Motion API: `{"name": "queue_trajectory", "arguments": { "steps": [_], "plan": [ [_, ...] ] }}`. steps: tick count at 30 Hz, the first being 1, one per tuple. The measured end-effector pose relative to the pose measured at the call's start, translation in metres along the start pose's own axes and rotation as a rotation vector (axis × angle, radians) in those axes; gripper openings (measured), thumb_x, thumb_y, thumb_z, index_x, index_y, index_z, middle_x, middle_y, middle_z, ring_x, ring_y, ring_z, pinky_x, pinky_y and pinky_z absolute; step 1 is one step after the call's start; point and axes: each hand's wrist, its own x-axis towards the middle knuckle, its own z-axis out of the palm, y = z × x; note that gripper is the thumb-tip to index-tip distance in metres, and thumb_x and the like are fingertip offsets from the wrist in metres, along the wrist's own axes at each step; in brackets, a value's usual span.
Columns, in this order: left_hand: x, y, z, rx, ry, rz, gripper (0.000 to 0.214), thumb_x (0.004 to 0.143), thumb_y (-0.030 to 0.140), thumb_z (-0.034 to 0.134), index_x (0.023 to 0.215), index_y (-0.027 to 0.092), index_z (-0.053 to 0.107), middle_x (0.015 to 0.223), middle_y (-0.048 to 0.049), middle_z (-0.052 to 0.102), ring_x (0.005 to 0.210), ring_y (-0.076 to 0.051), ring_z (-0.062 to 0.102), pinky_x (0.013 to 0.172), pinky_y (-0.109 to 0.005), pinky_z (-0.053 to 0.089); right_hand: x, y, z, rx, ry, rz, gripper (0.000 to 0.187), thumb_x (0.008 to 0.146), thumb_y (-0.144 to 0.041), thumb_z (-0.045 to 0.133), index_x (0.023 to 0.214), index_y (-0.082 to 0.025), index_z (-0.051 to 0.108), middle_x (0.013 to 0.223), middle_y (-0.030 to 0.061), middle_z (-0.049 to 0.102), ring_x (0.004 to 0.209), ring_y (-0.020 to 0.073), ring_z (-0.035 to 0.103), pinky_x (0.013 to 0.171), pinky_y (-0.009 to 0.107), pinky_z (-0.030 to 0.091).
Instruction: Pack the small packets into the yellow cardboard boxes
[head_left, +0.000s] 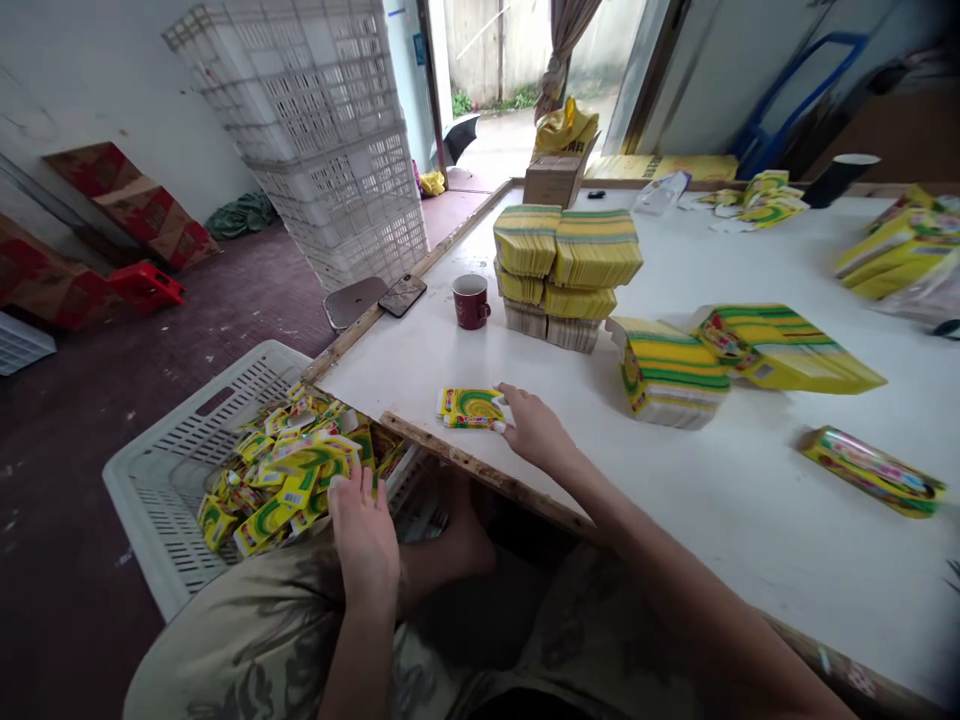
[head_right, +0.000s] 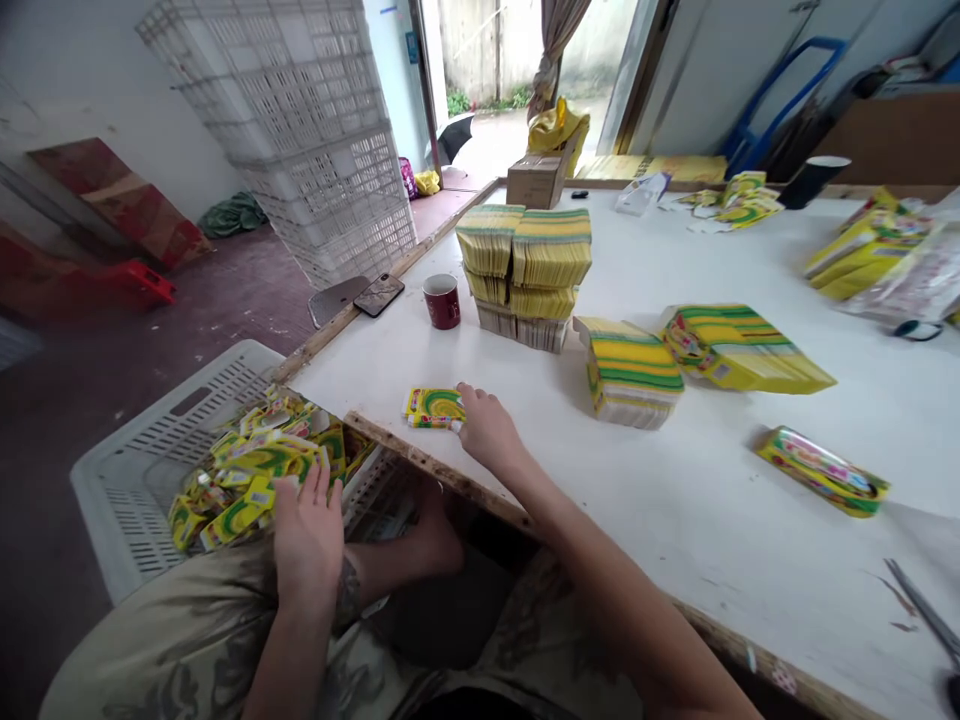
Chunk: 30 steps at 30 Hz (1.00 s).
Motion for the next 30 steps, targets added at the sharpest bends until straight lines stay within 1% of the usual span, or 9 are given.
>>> {"name": "queue_trajectory", "arguments": {
  "steps": [3,5,9,14,18,21,24,26,30],
  "plan": [
    [-0.007,-0.004,0.002,-0.025,-0.057,-0.074,0.047,0.079,0.046,0.066,0.116,0.024,0.047,0.137,-0.0141,0.047,0.128,-0.022,0.047,0.106,-0.041,0.039,0.012,0.005,0.011,-0.052,-0.017,0.027,0.044,0.075,0.005,0.043,0.116,-0.01,0.053,0.108,0.0201,0.062,0.102,0.0296,0.057,0.089,0.044,0.045],
    [-0.013,-0.008,0.006,-0.001,-0.116,-0.11,0.043,0.079,0.04,0.067,0.114,0.023,0.049,0.125,-0.0111,0.055,0.114,-0.019,0.056,0.094,-0.033,0.047,0.012,0.005,0.019,-0.054,-0.002,0.04,0.043,0.074,0.006,0.042,0.113,-0.011,0.052,0.108,0.0192,0.061,0.103,0.0285,0.055,0.089,0.042,0.045],
    [-0.023,-0.015,0.011,0.042,-0.245,-0.165,0.044,0.078,0.042,0.069,0.113,0.021,0.053,0.114,-0.0082,0.059,0.097,-0.014,0.06,0.078,-0.024,0.05,0.008,0.007,0.023,0.036,0.052,0.05,0.045,0.07,0.003,0.046,0.112,-0.012,0.046,0.11,0.0179,0.056,0.097,0.0263,0.056,0.083,0.04,0.046],
    [-0.029,-0.019,0.013,0.009,-0.374,-0.175,0.059,0.075,0.05,0.07,0.121,0.02,0.049,0.123,-0.0115,0.056,0.108,-0.019,0.057,0.085,-0.029,0.051,-0.007,-0.004,0.011,0.269,0.098,0.008,0.047,0.073,-0.007,0.051,0.115,-0.019,0.033,0.095,0.0039,0.055,0.078,0.0152,0.058,0.073,0.03,0.051],
    [-0.038,-0.011,0.024,-0.252,-0.356,-0.114,0.067,0.064,0.062,0.073,0.114,0.023,0.055,0.125,-0.0085,0.056,0.116,-0.024,0.053,0.092,-0.032,0.05,-0.045,-0.038,0.01,0.692,-0.022,-0.101,0.052,0.071,-0.01,0.054,0.117,-0.022,0.035,0.09,0.0,0.056,0.071,0.0115,0.056,0.065,0.026,0.049],
    [-0.042,0.0,0.036,-0.376,-0.316,-0.099,0.052,0.072,0.067,0.061,0.1,0.024,0.06,0.097,-0.0026,0.063,0.095,-0.019,0.06,0.085,-0.03,0.052,-0.075,-0.064,0.016,1.005,-0.239,-0.094,0.053,0.071,-0.012,0.058,0.118,-0.023,0.039,0.084,-0.0024,0.054,0.068,0.0105,0.051,0.062,0.024,0.044],
    [-0.041,0.005,0.041,-0.466,-0.242,-0.071,0.044,0.075,0.064,0.06,0.081,0.021,0.06,0.07,0.0033,0.052,0.066,-0.01,0.054,0.067,-0.02,0.051,-0.088,-0.076,0.021,1.123,-0.35,-0.079,0.056,0.07,-0.019,0.069,0.12,-0.023,0.043,0.084,-0.0031,0.053,0.071,0.0107,0.049,0.063,0.024,0.041],
    [-0.039,0.003,0.039,-0.445,-0.208,-0.085,0.048,0.069,0.068,0.065,0.077,0.021,0.059,0.067,0.0042,0.051,0.061,-0.009,0.051,0.06,-0.018,0.049,-0.086,-0.075,0.021,1.039,-0.326,-0.082,0.052,0.069,-0.02,0.072,0.115,-0.022,0.048,0.08,-0.004,0.053,0.069,0.0108,0.046,0.063,0.024,0.039],
    [-0.039,-0.007,0.031,-0.273,-0.311,-0.096,0.057,0.062,0.072,0.068,0.094,0.024,0.063,0.092,-0.0006,0.066,0.086,-0.017,0.062,0.077,-0.025,0.053,-0.075,-0.063,0.012,0.918,-0.159,-0.065,0.022,0.078,-0.027,0.064,0.098,-0.02,0.056,0.074,-0.0034,0.053,0.067,0.0121,0.048,0.061,0.024,0.041]
  ]
}}
